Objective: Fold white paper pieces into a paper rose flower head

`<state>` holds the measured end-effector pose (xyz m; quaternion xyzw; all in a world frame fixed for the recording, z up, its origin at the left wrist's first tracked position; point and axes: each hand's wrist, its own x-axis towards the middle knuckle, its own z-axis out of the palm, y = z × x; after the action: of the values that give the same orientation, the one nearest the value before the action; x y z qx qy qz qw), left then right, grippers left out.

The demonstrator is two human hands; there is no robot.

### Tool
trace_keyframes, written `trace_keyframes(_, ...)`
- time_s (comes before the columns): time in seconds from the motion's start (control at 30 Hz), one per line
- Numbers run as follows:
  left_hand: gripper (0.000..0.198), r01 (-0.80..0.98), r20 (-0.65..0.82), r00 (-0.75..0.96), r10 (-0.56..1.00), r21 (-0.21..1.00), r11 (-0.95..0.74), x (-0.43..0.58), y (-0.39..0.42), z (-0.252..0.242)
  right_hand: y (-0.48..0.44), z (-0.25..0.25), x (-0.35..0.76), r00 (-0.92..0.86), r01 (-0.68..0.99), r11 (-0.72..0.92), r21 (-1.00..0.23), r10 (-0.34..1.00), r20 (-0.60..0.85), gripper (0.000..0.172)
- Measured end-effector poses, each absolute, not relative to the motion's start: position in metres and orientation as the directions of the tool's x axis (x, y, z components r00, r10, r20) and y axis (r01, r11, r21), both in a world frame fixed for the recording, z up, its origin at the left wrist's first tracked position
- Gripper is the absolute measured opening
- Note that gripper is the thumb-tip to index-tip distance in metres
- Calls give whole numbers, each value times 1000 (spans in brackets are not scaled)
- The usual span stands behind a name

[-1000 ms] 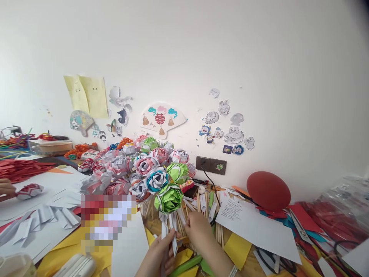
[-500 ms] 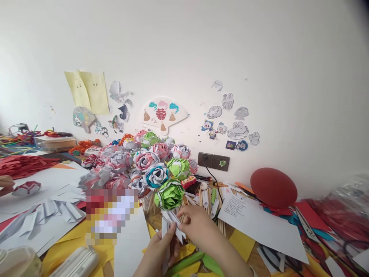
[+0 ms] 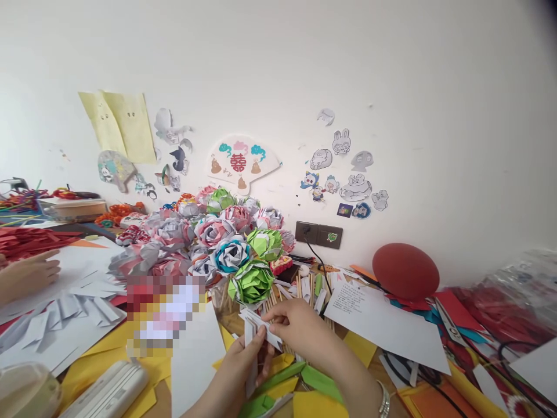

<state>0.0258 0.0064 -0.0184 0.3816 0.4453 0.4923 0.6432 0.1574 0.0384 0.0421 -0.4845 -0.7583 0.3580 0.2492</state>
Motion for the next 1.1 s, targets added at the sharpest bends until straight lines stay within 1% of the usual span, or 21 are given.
trace_keyframes(0.1,43,-269,-205,107,973,936,227,26,6,-20,37,45,165,-509,580,385,-718,859,50,32)
trace_keyframes(0.2,44,-255,-172,117,978,947,197,27,6,-20,31,54,171,-587,592,473,-653,808,53,40)
trace_keyframes(0.33,47,-230,-133,78,988,962,147,27,10,-26,25,61,172,-564,622,458,-635,824,42,33)
trace_keyframes(0.47,50,-145,-195,-24,981,971,190,23,17,-32,28,52,172,-574,638,466,-613,819,26,38)
trace_keyframes(0.6,44,-159,-178,-145,973,975,154,18,17,-24,38,38,173,-458,696,421,-582,884,93,41)
trace_keyframes(0.67,41,-137,-178,-225,958,979,150,18,15,-18,43,29,170,-471,720,457,-522,874,115,39)
trace_keyframes(0.77,41,-132,-201,-287,937,977,169,18,12,-12,47,13,159,-597,706,586,-397,795,112,33)
trace_keyframes(0.83,42,-148,-198,-289,937,976,160,18,12,-11,50,2,148,-652,710,651,-268,752,98,25)
trace_keyframes(0.9,42,-176,-184,-271,945,974,139,18,12,-10,53,-6,140,-671,722,680,-126,733,111,18)
trace_keyframes(0.93,41,-194,-182,-260,948,972,133,18,11,-10,54,-9,137,-676,724,686,-78,727,116,15)
trace_keyframes(1.0,37,-229,-194,-256,947,964,135,17,10,-8,58,-9,136,-678,726,686,-36,724,123,14)
trace_keyframes(1.1,34,-249,-228,-282,932,956,158,16,9,-6,61,0,144,-652,749,662,-38,746,132,15)
